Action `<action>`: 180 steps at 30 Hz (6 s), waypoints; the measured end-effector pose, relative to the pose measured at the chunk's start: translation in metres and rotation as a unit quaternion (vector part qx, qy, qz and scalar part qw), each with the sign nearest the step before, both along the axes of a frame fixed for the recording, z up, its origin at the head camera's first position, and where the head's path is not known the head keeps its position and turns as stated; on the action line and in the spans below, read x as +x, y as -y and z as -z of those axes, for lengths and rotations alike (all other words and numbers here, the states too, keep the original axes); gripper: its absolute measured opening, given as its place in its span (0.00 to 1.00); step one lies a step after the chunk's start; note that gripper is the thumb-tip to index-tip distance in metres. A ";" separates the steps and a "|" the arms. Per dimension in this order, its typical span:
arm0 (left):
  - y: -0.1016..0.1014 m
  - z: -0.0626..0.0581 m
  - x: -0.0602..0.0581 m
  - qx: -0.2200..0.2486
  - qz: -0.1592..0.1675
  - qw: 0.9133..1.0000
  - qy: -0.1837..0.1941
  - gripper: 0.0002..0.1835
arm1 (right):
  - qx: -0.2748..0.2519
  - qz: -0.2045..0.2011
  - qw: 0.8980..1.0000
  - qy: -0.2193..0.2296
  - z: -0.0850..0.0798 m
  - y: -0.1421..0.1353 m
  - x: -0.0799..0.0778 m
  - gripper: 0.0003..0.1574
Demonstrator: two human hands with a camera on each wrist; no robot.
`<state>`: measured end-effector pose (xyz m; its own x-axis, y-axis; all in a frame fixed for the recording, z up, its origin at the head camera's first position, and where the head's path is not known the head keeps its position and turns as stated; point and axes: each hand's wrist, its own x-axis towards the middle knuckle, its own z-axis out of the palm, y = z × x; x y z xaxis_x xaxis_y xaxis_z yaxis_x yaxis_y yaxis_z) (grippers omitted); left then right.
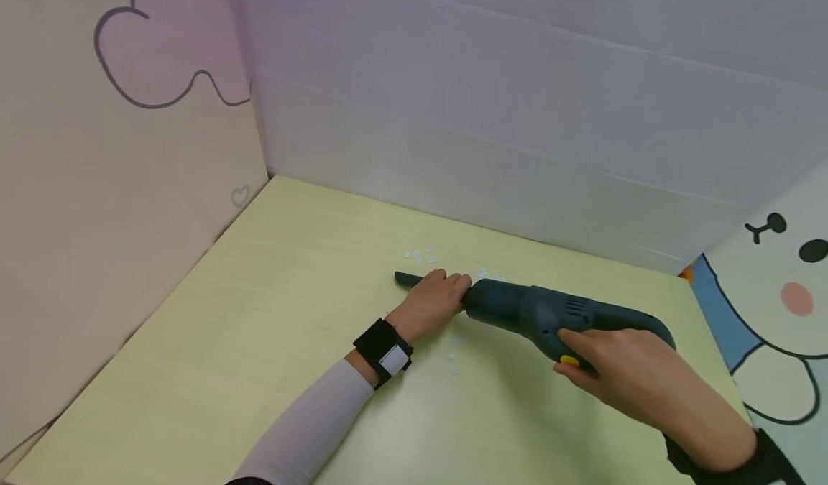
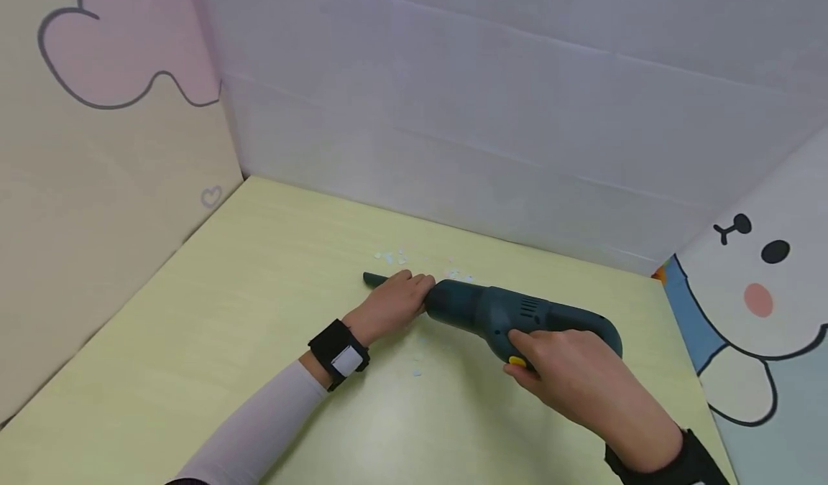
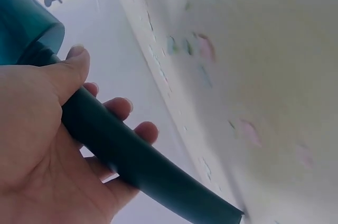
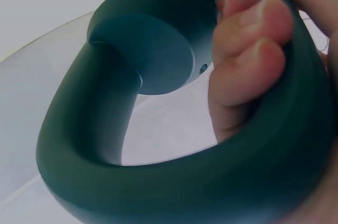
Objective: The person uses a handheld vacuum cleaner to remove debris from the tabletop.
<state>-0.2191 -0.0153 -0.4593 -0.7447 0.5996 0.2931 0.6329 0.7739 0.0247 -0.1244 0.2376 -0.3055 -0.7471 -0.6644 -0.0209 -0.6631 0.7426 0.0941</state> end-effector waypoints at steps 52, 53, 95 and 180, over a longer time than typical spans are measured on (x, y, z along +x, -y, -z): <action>-0.053 0.007 -0.044 -0.017 0.056 0.998 0.017 0.14 | 0.037 0.069 0.997 0.023 -0.005 -0.022 -0.006 0.14; -0.053 0.007 -0.044 -0.018 0.054 0.998 0.020 0.14 | 0.036 0.066 0.997 0.021 -0.005 -0.022 -0.006 0.14; -0.025 0.003 -0.044 -0.003 0.021 0.999 0.027 0.12 | 0.004 0.033 0.999 0.021 0.008 -0.010 -0.022 0.15; -0.056 -0.003 -0.067 -0.008 0.044 0.995 0.088 0.15 | 0.031 0.088 0.995 0.033 -0.001 -0.017 -0.022 0.21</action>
